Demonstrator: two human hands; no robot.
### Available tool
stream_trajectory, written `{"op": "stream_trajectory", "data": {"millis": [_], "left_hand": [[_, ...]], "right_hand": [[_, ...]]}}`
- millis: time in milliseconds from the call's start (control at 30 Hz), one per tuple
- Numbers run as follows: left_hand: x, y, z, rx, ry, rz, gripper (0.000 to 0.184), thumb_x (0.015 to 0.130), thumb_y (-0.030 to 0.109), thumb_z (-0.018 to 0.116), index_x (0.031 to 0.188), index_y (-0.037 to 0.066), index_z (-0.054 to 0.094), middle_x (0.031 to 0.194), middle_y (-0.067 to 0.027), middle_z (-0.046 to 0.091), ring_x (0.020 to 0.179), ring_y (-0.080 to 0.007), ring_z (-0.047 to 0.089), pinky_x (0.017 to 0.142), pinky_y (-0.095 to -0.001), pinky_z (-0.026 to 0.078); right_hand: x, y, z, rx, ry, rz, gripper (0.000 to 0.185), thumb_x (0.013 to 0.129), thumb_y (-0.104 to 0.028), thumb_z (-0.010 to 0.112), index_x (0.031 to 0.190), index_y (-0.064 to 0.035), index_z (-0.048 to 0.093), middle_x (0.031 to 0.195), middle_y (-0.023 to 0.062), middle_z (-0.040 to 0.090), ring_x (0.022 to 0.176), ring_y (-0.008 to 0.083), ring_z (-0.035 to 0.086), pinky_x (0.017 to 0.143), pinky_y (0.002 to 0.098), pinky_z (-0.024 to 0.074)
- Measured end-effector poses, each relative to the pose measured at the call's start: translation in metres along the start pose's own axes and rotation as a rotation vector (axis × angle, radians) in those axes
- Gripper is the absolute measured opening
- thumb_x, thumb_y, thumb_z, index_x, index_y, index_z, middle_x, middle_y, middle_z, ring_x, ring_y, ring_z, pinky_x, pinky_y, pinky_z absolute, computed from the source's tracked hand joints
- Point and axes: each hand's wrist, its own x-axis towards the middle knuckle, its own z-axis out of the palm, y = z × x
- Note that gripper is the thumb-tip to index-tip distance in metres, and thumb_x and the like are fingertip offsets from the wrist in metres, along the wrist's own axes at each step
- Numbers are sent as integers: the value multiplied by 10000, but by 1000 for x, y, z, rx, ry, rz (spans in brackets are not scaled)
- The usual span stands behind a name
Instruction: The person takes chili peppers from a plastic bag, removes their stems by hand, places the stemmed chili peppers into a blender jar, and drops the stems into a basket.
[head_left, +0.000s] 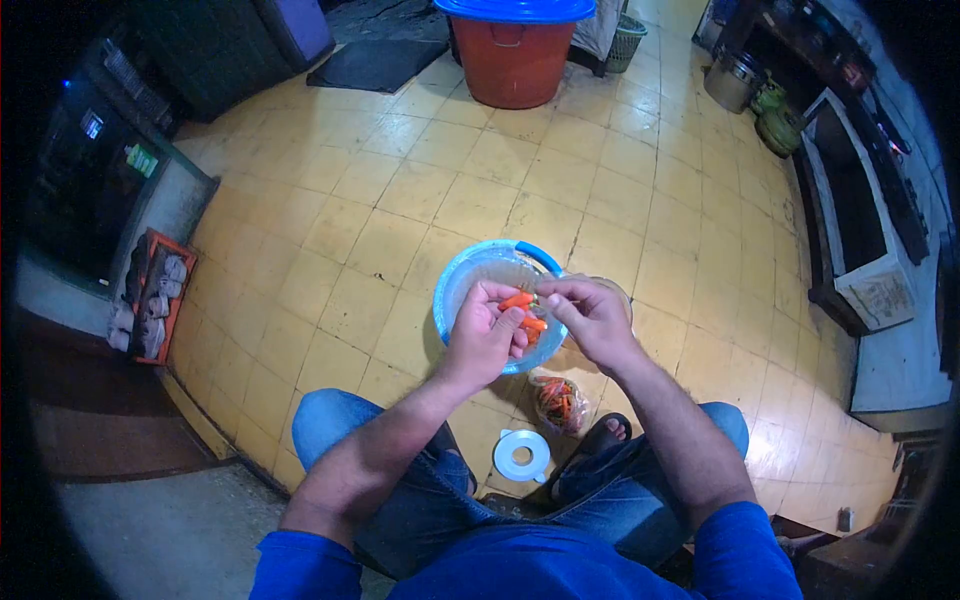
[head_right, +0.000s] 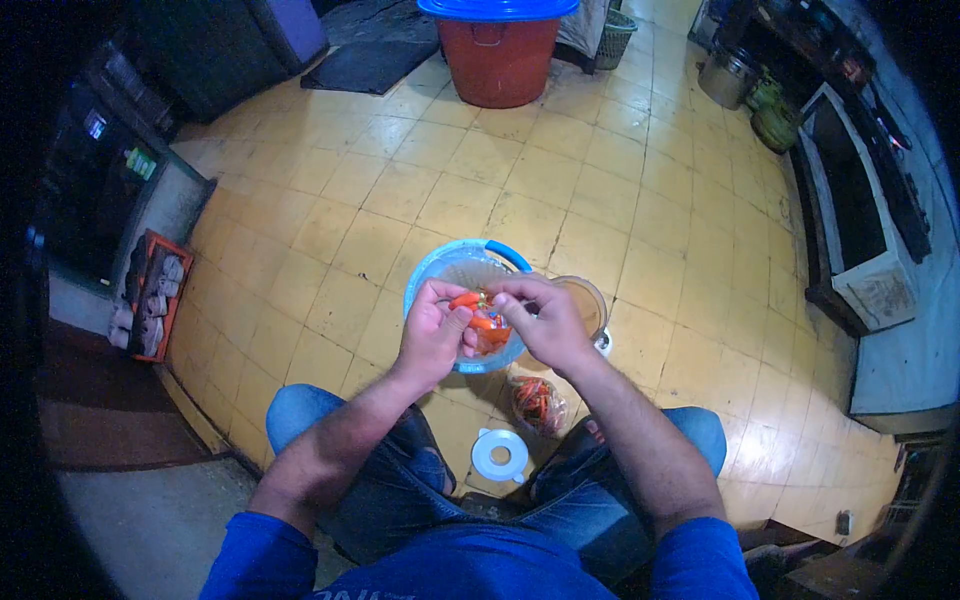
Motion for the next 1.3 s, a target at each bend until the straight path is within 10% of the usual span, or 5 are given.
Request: {"op": "stream_trajectory", "data": {"millis": [467,867,967,1067,1300], "left_hand": [[-6,1,8,88,-96,-23,174,947,8,542,1078,45,435,887,-68,612,553,-34,480,452,-185,408],[5,2,-3,-88,0,-165,226,992,214,552,1120,74,429,906,-75,612,613,-76,549,475,-198,454],[6,-6,-6,-73,62,-168,216,995,188,543,1135,69,428,944,-76,615,684,-94,586,543,-216,515],[7,-11,-5,-72,41,-194,209,992,144,539,1147,57,429,991,-92,624,775,-123,632,639,-243,566],[-1,-16,3,-58,-116,-265,340,964,-6,455,1293,49,387,1214,-142,571,1014,-189,632,842,-323,567]], "right_hand": [[-10,-10,-6,-271,-124,73,107,859,-99,686,878,5,666,696,54,622,650,77,548,572,280,454],[3,3,-11,-98,-65,121,269,903,-36,614,1165,-40,674,1012,87,705,915,138,645,846,296,521],[3,6,-14,-243,-90,-72,377,906,-47,613,1282,-67,609,1173,123,665,1024,169,639,912,307,506],[-1,-23,-10,133,-134,204,408,882,-49,641,1287,-58,597,1166,136,658,1008,181,641,864,319,523],[-18,-13,-2,-396,-122,-142,306,795,-54,706,1099,-72,679,947,143,651,850,290,652,716,364,538]]}}
